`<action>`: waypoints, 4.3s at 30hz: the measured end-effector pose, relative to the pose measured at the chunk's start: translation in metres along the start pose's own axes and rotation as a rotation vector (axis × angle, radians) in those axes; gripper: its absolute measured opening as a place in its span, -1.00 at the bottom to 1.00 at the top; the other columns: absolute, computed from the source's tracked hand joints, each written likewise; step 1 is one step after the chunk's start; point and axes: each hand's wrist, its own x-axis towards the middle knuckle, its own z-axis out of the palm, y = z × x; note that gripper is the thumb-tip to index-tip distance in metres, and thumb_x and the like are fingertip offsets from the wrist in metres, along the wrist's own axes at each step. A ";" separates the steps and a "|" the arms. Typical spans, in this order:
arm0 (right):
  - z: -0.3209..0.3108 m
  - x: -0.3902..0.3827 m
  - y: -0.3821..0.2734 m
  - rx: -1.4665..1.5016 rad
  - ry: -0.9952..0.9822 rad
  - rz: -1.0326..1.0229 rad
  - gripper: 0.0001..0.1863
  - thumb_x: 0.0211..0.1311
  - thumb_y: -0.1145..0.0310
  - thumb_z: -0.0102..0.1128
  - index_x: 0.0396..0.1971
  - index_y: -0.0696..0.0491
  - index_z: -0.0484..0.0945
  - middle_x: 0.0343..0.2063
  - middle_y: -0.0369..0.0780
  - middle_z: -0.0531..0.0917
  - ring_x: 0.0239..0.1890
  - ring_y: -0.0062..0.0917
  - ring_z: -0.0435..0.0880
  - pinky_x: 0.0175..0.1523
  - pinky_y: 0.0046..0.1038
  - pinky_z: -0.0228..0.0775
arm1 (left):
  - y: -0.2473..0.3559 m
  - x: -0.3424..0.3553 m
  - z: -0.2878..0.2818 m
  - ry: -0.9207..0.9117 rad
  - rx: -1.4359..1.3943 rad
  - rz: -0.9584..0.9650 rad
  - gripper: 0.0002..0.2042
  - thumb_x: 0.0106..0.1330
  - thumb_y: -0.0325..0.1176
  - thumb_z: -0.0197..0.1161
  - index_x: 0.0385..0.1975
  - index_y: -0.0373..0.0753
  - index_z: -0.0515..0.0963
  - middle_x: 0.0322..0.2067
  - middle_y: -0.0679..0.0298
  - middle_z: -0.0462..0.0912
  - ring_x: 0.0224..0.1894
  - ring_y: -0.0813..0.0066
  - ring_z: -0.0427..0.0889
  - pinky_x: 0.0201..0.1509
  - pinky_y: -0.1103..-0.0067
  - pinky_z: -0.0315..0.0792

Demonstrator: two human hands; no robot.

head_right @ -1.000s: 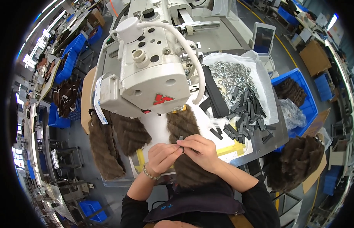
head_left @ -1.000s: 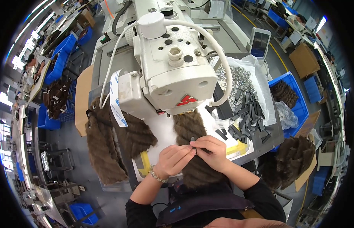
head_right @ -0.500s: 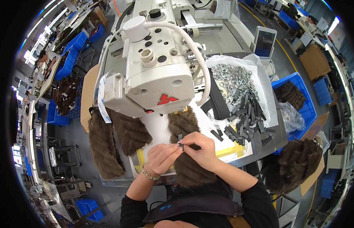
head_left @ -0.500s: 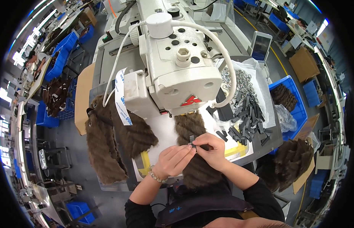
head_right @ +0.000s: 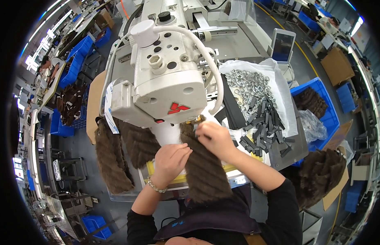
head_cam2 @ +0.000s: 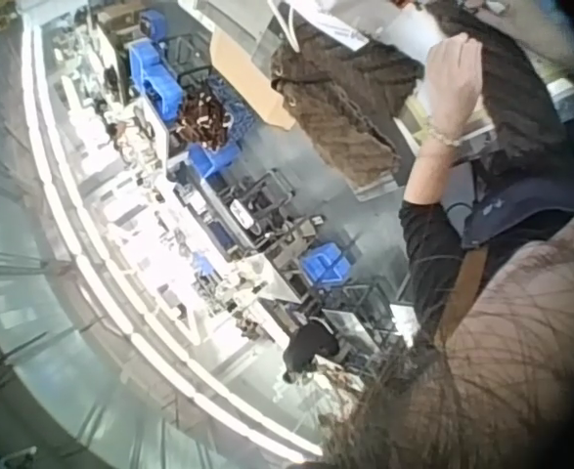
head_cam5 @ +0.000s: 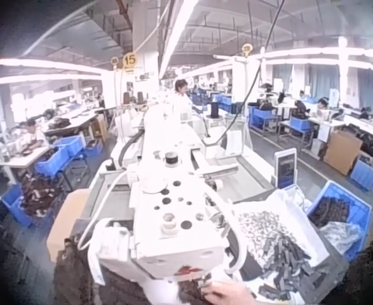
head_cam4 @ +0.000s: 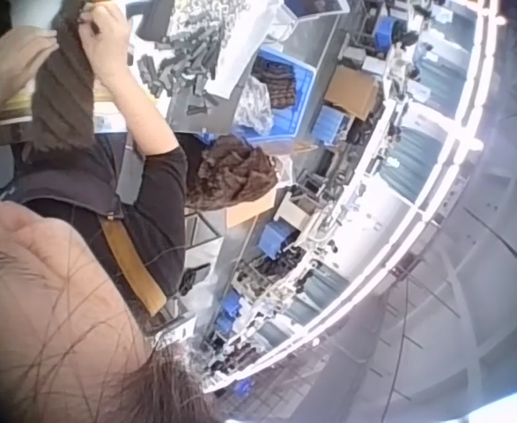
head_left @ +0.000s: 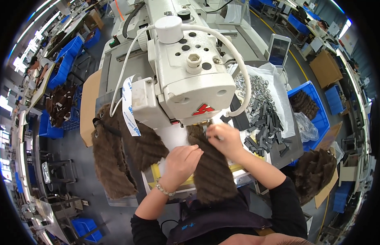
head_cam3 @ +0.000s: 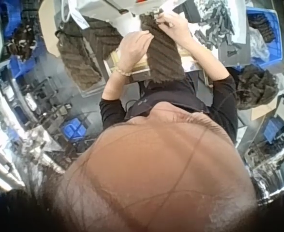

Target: Sewing pieces of fur onto fabric straps using an industrial sewing machine.

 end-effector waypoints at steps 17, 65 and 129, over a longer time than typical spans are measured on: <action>0.014 0.021 0.031 0.023 -0.134 0.143 -0.89 -0.04 0.56 0.31 -0.43 0.14 0.64 -0.50 -0.11 0.69 -0.42 -0.24 0.71 -0.29 -0.36 0.54 | -0.040 0.012 0.011 -0.459 0.142 -0.234 -0.47 0.19 -0.11 0.31 0.09 -0.29 0.42 0.02 0.07 0.46 0.04 0.11 0.45 0.05 0.33 0.39; 0.011 0.020 0.031 0.039 -0.064 0.087 -0.84 -0.06 0.58 0.31 -0.40 0.18 0.60 -0.49 -0.11 0.65 -0.41 -0.31 0.68 -0.29 -0.41 0.49 | -0.053 0.020 0.018 -0.510 0.353 -0.101 -0.55 0.08 -0.04 0.36 -0.02 0.00 0.52 -0.10 0.33 0.56 -0.13 0.28 0.59 -0.27 0.36 0.53; 0.010 0.011 0.028 -0.686 0.006 -0.475 -0.80 -0.05 0.40 0.24 -0.34 0.03 0.66 -0.51 -0.37 0.57 -0.55 -0.63 0.52 -0.47 -0.53 0.19 | -0.055 0.019 0.024 -0.492 0.372 -0.131 -0.50 0.02 0.03 0.40 0.01 0.07 0.57 0.03 0.36 0.53 0.16 0.24 0.38 0.11 0.24 0.28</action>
